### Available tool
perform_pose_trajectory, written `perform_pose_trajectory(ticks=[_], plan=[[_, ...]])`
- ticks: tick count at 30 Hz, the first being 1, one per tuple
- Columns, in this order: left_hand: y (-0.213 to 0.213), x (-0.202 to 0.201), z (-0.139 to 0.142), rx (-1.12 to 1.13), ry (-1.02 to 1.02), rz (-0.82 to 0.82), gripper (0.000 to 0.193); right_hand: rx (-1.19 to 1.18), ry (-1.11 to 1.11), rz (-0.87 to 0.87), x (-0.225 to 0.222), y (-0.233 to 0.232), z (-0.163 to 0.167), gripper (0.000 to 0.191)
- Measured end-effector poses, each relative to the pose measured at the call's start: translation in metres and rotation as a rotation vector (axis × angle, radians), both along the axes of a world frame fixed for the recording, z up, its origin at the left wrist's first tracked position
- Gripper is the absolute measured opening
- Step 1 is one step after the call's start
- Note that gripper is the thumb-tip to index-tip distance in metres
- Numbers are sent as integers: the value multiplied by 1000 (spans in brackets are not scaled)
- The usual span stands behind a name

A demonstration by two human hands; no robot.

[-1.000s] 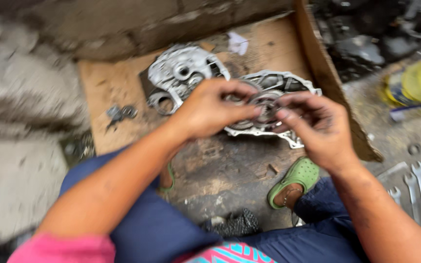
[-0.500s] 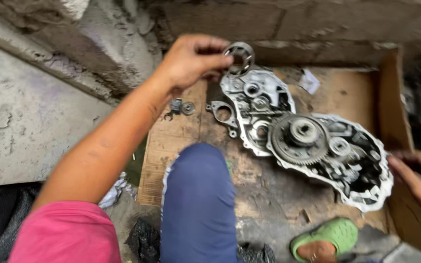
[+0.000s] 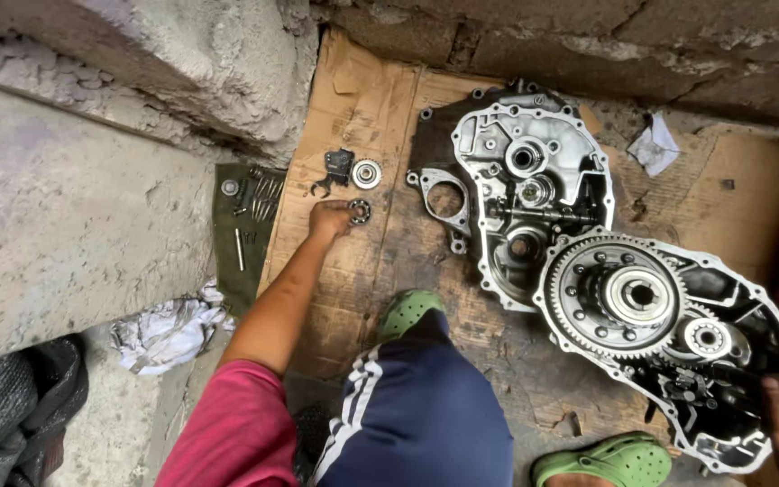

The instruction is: The person sits on the floor and assembles internal components of a motorcycle engine casing. They handle bearings, gears, and shafts, placing them into the casing and rotating them to check fit.

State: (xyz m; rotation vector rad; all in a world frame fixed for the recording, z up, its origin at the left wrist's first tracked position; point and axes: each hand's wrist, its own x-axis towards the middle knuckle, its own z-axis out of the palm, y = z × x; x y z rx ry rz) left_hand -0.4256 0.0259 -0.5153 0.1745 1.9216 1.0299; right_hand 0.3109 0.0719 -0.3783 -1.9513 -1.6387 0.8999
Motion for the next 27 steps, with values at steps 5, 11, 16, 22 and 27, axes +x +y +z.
perform_pose_trajectory(ticks=[5, 11, 16, 22, 27], plan=[[5, 1, 0, -144, 257, -139, 27, -5, -123, 86, 11, 1, -13, 35], [8, 13, 46, -118, 1142, -593, 37, -92, 143, -5, -6, 4, -14, 37], [46, 14, 65, 53, 1240, -792, 31, -125, 140, -77, -23, 7, -4, 39], [80, 16, 70, -162, 1287, -1008, 14, 58, -212, 238, -38, 16, 12, 37], [84, 23, 76, -115, 1262, -1047, 16, -22, -2, 45, -44, 16, 10, 38]])
